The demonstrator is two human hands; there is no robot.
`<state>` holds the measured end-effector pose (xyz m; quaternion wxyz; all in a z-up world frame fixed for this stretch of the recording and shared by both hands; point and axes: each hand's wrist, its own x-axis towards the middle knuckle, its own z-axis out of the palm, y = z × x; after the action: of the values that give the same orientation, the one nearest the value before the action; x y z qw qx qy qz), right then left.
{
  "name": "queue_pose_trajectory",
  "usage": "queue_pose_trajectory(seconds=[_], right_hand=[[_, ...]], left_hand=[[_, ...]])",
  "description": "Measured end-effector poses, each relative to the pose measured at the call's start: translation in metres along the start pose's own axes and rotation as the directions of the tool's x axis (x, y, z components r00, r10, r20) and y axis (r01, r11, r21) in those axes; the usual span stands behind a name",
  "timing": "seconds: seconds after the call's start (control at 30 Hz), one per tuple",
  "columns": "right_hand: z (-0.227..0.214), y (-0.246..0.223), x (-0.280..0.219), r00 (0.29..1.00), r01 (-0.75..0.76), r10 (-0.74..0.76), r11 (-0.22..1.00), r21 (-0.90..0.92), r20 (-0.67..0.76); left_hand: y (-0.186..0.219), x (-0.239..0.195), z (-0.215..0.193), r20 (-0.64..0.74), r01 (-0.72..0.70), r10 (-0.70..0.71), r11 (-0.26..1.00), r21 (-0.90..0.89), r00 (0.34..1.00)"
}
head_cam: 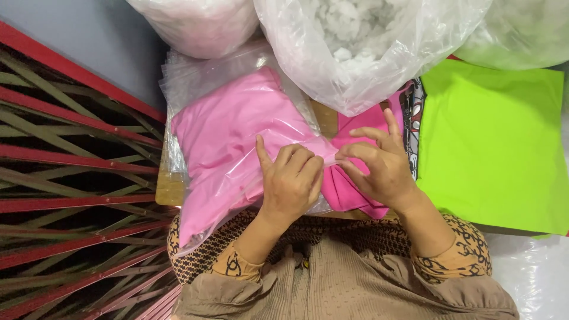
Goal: The person removes a pink garment from a clear plastic bag and places it on a lime green fabric sheet. They then use a lint roller to clean the surface of the green sheet before folding it.
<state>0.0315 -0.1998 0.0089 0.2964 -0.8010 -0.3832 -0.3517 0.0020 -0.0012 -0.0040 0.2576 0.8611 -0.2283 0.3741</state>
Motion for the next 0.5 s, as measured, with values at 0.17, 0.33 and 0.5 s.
queue_pose_trajectory(seconds=[0.17,0.33,0.5], right_hand=[[-0.006,0.004,-0.002,1.0,-0.008,0.008,1.0,0.024,0.007],[-0.002,0.002,-0.005,1.0,0.002,-0.002,1.0,0.025,-0.002],[-0.001,-0.005,0.001,0.999,-0.013,0.013,1.0,0.012,0.033]], left_hand=[[0.0,-0.001,-0.001,-0.014,0.014,-0.014,1.0,-0.006,1.0],[0.003,0.002,-0.001,-0.014,0.033,-0.033,0.999,-0.026,0.999],[0.004,0.0,0.003,-0.027,-0.017,0.016,1.0,-0.017,1.0]])
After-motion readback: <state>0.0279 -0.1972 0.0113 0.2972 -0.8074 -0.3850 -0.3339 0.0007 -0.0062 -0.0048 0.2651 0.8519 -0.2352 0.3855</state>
